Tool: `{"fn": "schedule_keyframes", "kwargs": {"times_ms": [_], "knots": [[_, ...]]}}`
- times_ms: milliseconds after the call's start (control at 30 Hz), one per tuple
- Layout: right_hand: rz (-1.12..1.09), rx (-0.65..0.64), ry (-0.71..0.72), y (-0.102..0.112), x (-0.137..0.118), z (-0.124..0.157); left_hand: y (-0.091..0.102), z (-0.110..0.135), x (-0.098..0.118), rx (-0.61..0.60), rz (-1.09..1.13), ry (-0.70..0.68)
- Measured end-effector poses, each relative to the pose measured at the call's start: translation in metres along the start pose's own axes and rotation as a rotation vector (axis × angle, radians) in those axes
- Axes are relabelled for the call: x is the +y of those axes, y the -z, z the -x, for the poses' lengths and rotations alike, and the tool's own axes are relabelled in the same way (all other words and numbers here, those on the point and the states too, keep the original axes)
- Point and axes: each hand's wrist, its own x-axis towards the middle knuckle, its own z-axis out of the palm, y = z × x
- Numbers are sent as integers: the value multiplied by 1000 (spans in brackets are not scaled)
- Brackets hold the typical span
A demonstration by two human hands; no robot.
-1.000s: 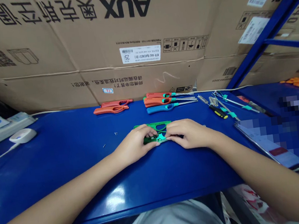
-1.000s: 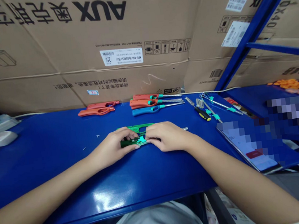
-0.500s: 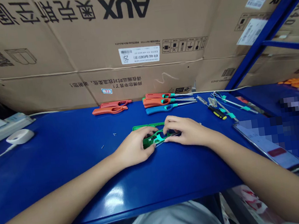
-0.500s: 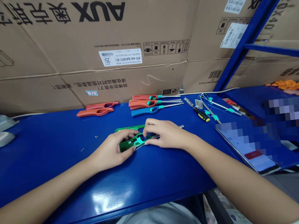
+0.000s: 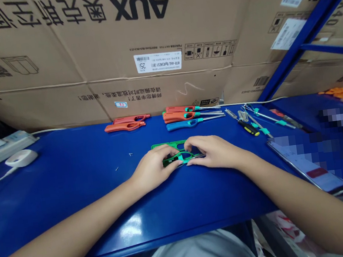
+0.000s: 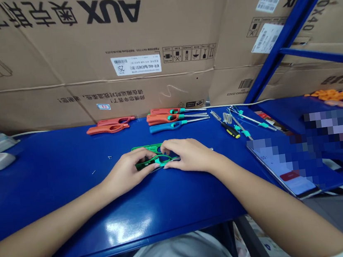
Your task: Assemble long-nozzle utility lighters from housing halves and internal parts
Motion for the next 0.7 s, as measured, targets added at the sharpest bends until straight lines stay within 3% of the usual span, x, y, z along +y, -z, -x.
{"fn": "schedule_keyframes", "kwargs": {"times_ms": [400,700], "knots": [[52,11,23,-3,-1,0,-2,-1,1,24,-7,-1],[31,28,83,-3,2,1,-1,-1,1,18,-25,73]]}}
